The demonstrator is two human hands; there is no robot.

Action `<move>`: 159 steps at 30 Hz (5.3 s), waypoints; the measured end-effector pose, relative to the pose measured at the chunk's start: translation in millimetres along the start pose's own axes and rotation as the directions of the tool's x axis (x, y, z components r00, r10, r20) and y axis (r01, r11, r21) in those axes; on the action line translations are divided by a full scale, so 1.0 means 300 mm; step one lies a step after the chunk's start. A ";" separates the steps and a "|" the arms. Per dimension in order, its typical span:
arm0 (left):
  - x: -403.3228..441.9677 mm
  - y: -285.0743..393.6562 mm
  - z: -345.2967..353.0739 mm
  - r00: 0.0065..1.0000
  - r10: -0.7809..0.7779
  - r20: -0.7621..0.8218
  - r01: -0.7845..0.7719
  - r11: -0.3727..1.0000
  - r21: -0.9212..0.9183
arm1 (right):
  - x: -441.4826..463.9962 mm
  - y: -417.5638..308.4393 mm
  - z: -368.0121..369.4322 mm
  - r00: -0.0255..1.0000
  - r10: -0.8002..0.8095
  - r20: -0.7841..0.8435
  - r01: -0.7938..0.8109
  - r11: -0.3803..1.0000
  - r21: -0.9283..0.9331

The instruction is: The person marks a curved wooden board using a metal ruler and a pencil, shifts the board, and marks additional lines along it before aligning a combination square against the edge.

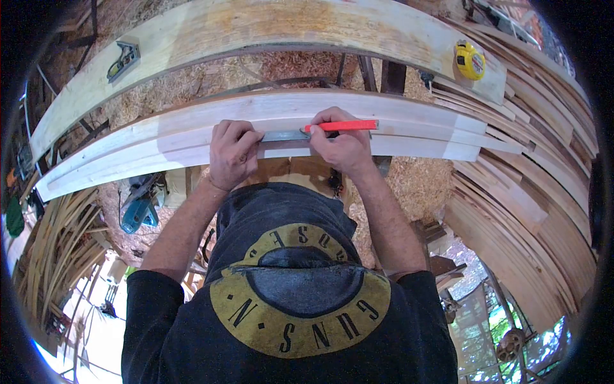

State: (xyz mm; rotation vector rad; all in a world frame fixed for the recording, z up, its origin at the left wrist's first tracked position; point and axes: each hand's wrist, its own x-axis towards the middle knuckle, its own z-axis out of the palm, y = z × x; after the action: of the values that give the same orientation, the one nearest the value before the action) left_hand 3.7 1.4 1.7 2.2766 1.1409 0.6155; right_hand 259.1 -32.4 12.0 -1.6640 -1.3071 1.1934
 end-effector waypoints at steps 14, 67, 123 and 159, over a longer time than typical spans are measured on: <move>-0.004 -0.005 0.006 1.000 0.008 -0.013 -0.008 1.000 -0.004 | -0.001 -0.012 -0.001 1.000 0.021 0.017 -0.021 1.000 0.015; 0.001 -0.001 0.006 1.000 0.005 -0.028 -0.006 1.000 -0.012 | -0.002 0.004 0.007 0.996 -0.081 -0.048 0.081 0.997 0.001; -0.068 -0.071 -0.080 1.000 -0.009 0.002 0.009 0.999 0.048 | -0.131 0.098 -0.045 0.772 0.604 -0.199 -0.383 0.691 0.613; -0.071 -0.087 -0.076 1.000 0.010 -0.016 -0.010 1.000 0.023 | -0.021 -0.047 0.025 0.973 0.222 -0.065 -0.173 0.886 0.430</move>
State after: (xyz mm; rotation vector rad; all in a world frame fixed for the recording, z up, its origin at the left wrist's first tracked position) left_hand -36.7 2.8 -0.7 2.3015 1.1502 0.6289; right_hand 247.1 -35.1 23.7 -1.5387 -0.7506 1.3665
